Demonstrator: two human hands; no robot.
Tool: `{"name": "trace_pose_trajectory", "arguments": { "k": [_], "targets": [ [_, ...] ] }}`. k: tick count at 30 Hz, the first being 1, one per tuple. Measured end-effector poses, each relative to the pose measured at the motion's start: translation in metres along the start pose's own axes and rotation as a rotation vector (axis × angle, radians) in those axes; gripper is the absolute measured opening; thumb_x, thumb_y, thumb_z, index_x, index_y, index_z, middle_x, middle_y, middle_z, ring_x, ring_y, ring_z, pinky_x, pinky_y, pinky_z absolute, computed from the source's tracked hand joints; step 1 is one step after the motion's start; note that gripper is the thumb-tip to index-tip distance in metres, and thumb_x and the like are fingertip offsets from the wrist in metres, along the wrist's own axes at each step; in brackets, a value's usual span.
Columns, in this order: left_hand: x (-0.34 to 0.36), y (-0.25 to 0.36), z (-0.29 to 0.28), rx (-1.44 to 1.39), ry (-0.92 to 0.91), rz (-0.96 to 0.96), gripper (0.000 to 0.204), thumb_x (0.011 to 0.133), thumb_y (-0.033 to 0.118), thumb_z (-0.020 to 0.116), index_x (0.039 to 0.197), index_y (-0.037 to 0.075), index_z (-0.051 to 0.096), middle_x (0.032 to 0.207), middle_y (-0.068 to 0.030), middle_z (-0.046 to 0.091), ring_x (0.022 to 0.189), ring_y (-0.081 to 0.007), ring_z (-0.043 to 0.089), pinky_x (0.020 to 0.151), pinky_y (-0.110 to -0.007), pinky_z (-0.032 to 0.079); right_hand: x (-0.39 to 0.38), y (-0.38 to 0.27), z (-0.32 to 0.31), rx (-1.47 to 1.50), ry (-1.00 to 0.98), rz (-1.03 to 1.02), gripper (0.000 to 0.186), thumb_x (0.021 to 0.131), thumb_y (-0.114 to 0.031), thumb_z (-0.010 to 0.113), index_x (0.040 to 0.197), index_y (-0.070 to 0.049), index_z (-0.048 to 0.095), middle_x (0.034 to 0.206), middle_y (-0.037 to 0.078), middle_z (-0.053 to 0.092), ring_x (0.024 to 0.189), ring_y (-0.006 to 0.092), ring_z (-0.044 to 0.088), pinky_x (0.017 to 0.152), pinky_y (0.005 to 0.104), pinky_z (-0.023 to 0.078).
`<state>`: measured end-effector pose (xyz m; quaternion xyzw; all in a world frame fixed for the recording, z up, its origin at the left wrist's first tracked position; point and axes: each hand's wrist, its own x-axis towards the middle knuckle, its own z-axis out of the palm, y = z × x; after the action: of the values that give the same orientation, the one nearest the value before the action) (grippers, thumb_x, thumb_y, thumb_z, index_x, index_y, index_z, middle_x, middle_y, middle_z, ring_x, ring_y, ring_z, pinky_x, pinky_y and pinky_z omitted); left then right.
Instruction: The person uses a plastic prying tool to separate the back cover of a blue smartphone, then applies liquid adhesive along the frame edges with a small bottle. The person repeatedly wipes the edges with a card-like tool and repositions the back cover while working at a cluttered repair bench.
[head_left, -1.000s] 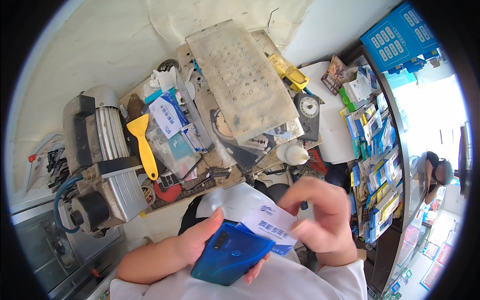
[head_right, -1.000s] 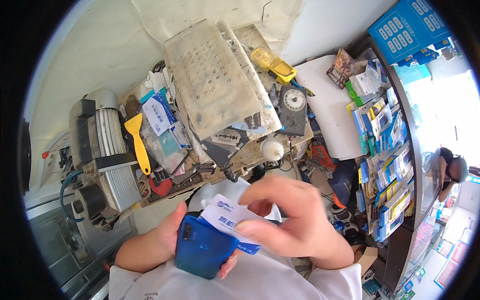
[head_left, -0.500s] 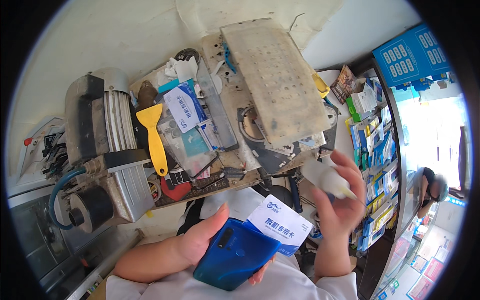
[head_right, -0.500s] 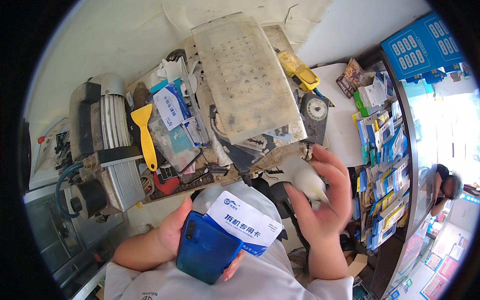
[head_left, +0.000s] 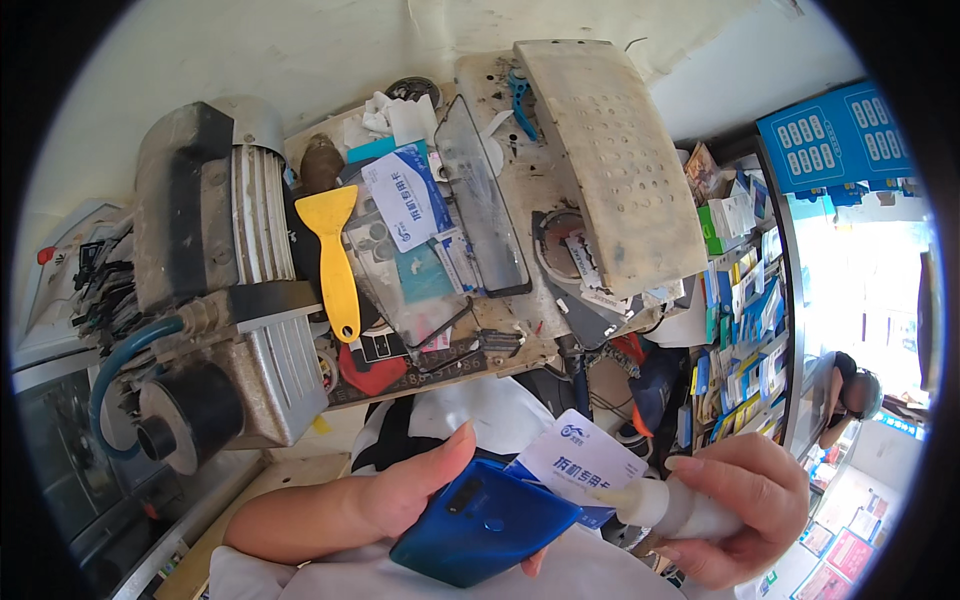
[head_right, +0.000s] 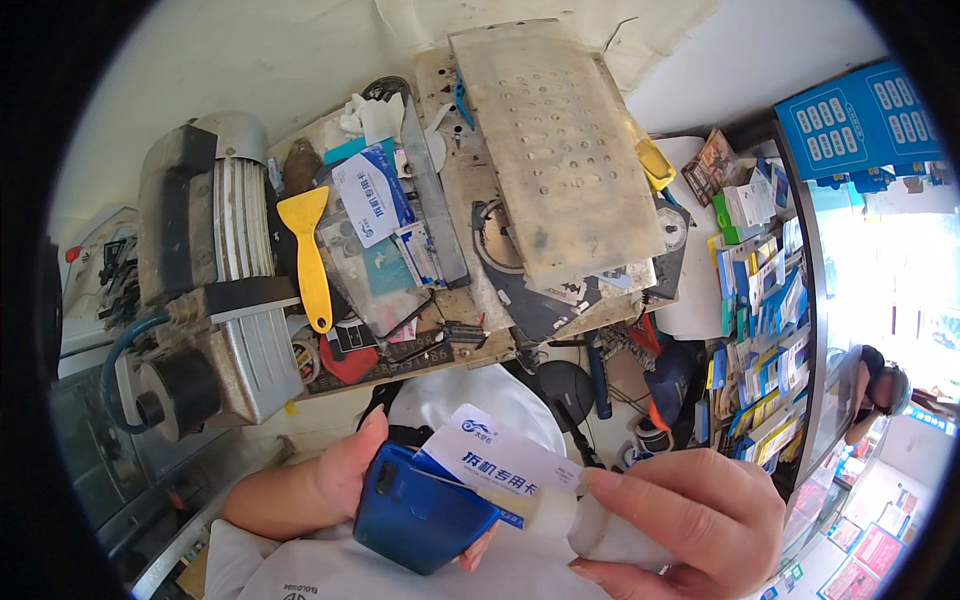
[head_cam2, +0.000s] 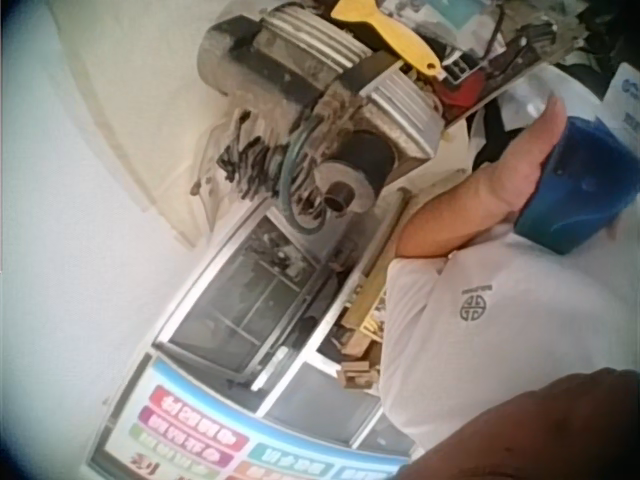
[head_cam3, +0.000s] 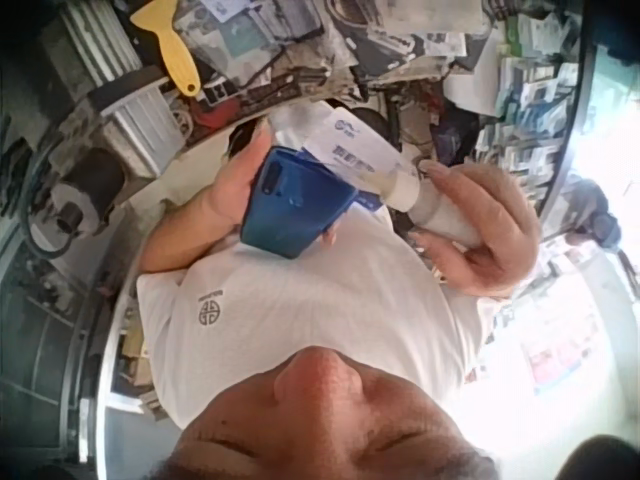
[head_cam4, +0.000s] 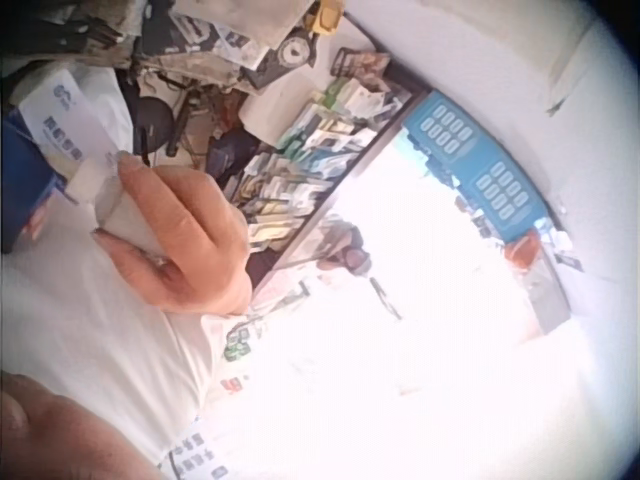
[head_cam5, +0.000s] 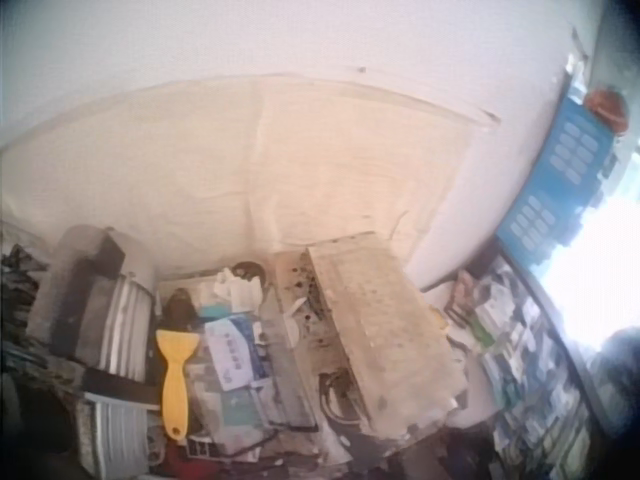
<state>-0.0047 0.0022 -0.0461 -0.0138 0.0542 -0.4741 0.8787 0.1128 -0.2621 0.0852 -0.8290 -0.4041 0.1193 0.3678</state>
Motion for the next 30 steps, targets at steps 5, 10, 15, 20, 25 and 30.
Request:
{"name": "trace_pose_trajectory", "arguments": {
  "k": [5,10,15,20,25,30],
  "targets": [
    [-0.008,-0.002,-0.008,0.0,-0.066,-0.042,0.115,0.087,0.093,0.032,0.157,0.002,0.036,0.137,-0.0281,0.055,0.122,-0.0393,0.057,0.105,-0.05,0.043,0.015,-0.014,-0.007,0.066,-0.12,-0.006,0.05,0.08,-0.019,0.087,0.116,0.011,0.072,0.096,0.023,0.07,0.074,0.0283,0.07,0.062,0.0325,0.054],
    [-0.01,-0.012,-0.02,-0.118,-0.181,0.024,0.103,0.092,0.088,0.032,0.162,0.013,0.034,0.142,-0.0301,0.052,0.124,-0.0437,0.055,0.107,-0.055,0.04,0.022,-0.019,0.0,0.068,-0.134,0.026,0.047,0.079,-0.015,0.086,0.117,0.01,0.072,0.097,0.022,0.07,0.075,0.0292,0.069,0.062,0.0332,0.053],
    [-0.012,-0.014,-0.025,-0.169,-0.203,0.073,0.101,0.093,0.087,0.032,0.163,0.014,0.034,0.142,-0.0304,0.051,0.125,-0.0431,0.054,0.108,-0.055,0.04,0.026,-0.021,0.004,0.079,-0.156,0.075,0.047,0.078,-0.012,0.086,0.117,0.008,0.072,0.098,0.021,0.069,0.077,0.0297,0.069,0.063,0.0339,0.053],
    [-0.013,-0.013,-0.024,-0.116,-0.182,0.035,0.1,0.093,0.087,0.032,0.163,0.015,0.034,0.142,-0.03,0.051,0.124,-0.0424,0.055,0.107,-0.054,0.04,0.026,-0.022,0.001,0.061,-0.173,0.059,0.047,0.078,-0.014,0.087,0.117,0.008,0.072,0.097,0.021,0.069,0.076,0.0299,0.069,0.063,0.034,0.053],
    [-0.01,-0.014,-0.023,-0.141,-0.204,0.055,0.099,0.093,0.086,0.032,0.163,0.015,0.034,0.143,-0.0301,0.051,0.124,-0.0425,0.055,0.107,-0.054,0.04,0.025,-0.02,0.0,0.033,-0.152,0.009,0.047,0.079,-0.017,0.087,0.116,0.009,0.072,0.097,0.021,0.071,0.074,0.0297,0.07,0.061,0.0334,0.054],
    [-0.011,-0.014,-0.024,-0.116,-0.183,0.05,0.098,0.093,0.086,0.032,0.163,0.017,0.034,0.145,-0.0308,0.05,0.123,-0.0436,0.055,0.107,-0.054,0.04,0.023,-0.018,0.0,0.03,-0.141,-0.016,0.046,0.08,-0.017,0.087,0.116,0.009,0.072,0.098,0.021,0.071,0.074,0.0296,0.07,0.06,0.0328,0.054]
  ]
}}
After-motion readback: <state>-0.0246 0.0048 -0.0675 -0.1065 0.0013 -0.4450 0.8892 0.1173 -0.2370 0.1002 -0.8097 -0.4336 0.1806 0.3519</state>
